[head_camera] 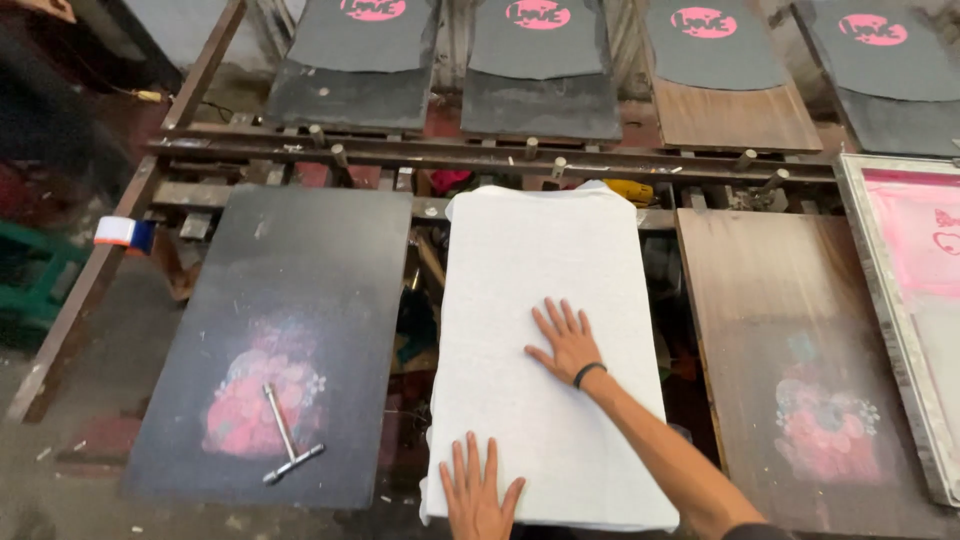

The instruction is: Arranging a white shirt on a screen printing board and preparing the screen frame by applying tape to its edges.

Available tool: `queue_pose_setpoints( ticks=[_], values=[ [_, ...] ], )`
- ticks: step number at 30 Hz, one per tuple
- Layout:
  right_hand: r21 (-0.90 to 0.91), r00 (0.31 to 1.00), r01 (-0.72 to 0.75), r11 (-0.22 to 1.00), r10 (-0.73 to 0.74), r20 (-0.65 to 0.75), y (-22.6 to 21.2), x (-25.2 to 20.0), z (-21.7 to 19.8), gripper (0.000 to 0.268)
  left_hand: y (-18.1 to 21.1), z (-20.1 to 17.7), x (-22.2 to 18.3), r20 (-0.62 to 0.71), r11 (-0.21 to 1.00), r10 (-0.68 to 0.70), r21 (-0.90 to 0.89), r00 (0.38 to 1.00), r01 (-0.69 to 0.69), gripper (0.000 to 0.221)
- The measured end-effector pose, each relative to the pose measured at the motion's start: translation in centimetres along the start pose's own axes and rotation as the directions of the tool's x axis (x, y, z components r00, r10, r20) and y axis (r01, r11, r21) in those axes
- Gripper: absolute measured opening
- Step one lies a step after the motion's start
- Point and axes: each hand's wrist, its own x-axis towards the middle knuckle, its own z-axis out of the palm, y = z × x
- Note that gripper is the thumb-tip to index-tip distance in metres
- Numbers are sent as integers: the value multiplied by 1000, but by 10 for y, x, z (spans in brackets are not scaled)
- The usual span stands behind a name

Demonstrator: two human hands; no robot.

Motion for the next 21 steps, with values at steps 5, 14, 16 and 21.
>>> queue_pose_setpoints(
  ticks=[5, 14, 16, 21],
  values=[
    [122, 924, -312, 942, 271, 272, 117, 138, -5, 85, -45, 89, -32, 324, 935, -337, 222, 884, 275, 102],
    [101, 801, -559, 823, 505, 322, 192, 220, 1, 90, -27, 81, -22, 351, 728, -595, -147, 723, 670, 96],
    [101, 818, -545, 832, 501, 283, 170, 219, -2, 95, -30, 76, -10, 364, 731, -597, -122, 715, 672, 95],
    [109, 953, -236, 966, 208, 220, 25, 136, 45, 96, -23, -5, 24, 307, 793, -572, -29, 760, 609, 87]
  ],
)
